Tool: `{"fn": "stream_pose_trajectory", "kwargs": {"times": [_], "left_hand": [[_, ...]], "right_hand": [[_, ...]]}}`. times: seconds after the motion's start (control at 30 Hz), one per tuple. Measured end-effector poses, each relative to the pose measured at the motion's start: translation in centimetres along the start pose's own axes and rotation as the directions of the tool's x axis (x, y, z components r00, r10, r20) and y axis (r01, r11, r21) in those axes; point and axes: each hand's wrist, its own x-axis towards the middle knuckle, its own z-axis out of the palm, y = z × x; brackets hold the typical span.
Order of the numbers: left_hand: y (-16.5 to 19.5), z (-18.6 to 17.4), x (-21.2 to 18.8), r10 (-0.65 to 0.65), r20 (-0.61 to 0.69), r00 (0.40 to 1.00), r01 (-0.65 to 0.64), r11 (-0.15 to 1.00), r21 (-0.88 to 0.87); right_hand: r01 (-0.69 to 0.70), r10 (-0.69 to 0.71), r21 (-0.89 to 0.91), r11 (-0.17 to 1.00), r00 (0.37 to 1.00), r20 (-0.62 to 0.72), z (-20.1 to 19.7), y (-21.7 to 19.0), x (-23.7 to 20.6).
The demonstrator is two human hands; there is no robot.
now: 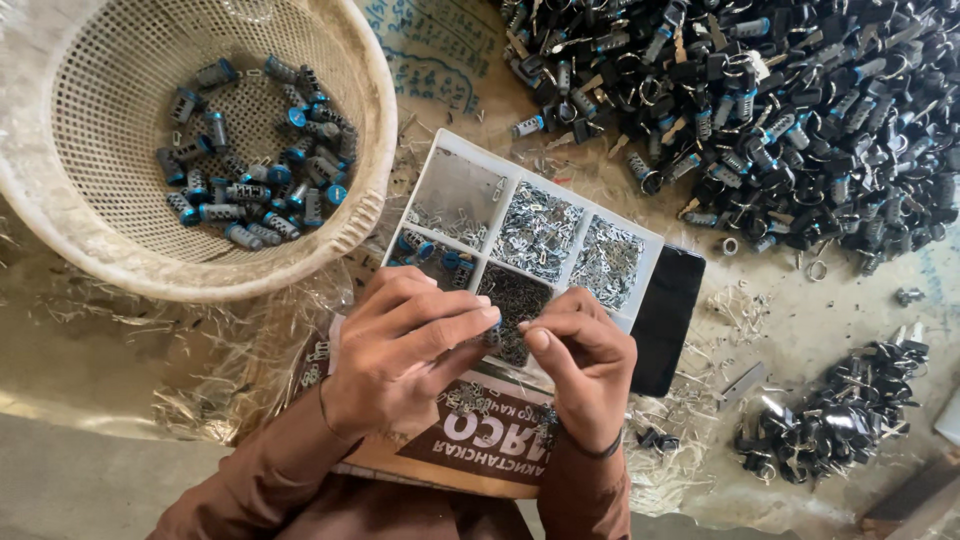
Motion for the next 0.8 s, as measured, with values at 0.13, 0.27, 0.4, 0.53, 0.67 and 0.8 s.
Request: {"fn": "stream_pose_trajectory", "kwargs": {"times": [0.13,0.27,0.4,0.53,0.67,0.8], "left_hand": [[-0.1,0.0,-0.1,-0.035,-0.001,0.999,0.035,0.999,0.014],[-0.3,-0.1,-0.2,-0.026,0.013,1.000,0.026,1.000,0.018],[-0.3,-0.1,-0.2,-0.014,0.032,0.999,0.014,1.000,0.015],[-0.3,-0.1,-0.3,0.056,0.068,0.996,-0.062,0.994,0.088],[-0.1,-0.1,-0.5,0.096,0.045,0.994,-0.100,0.992,0.081],[0.9,0.5,-0.6,-0.004,0.032,0.999,0.008,0.993,-0.119]], "right_hand": [[0.062,-0.055,-0.226,0.972,0.998,0.037,0.5,-0.4,-0.4],[0.093,-0.076,-0.226,0.970,0.994,0.081,0.9,-0.9,0.0],[0.055,-0.040,-0.228,0.972,0.997,0.072,1.1,-1.2,0.2],[-0.003,0.008,-0.251,0.968,1.000,0.021,1.1,-1.1,0.1],[0.022,0.013,-0.213,0.977,0.987,0.160,-0.1,-0.8,0.6],[0.057,-0.079,0.083,0.995,0.952,0.296,-2.0,-0.8,0.7]]}}
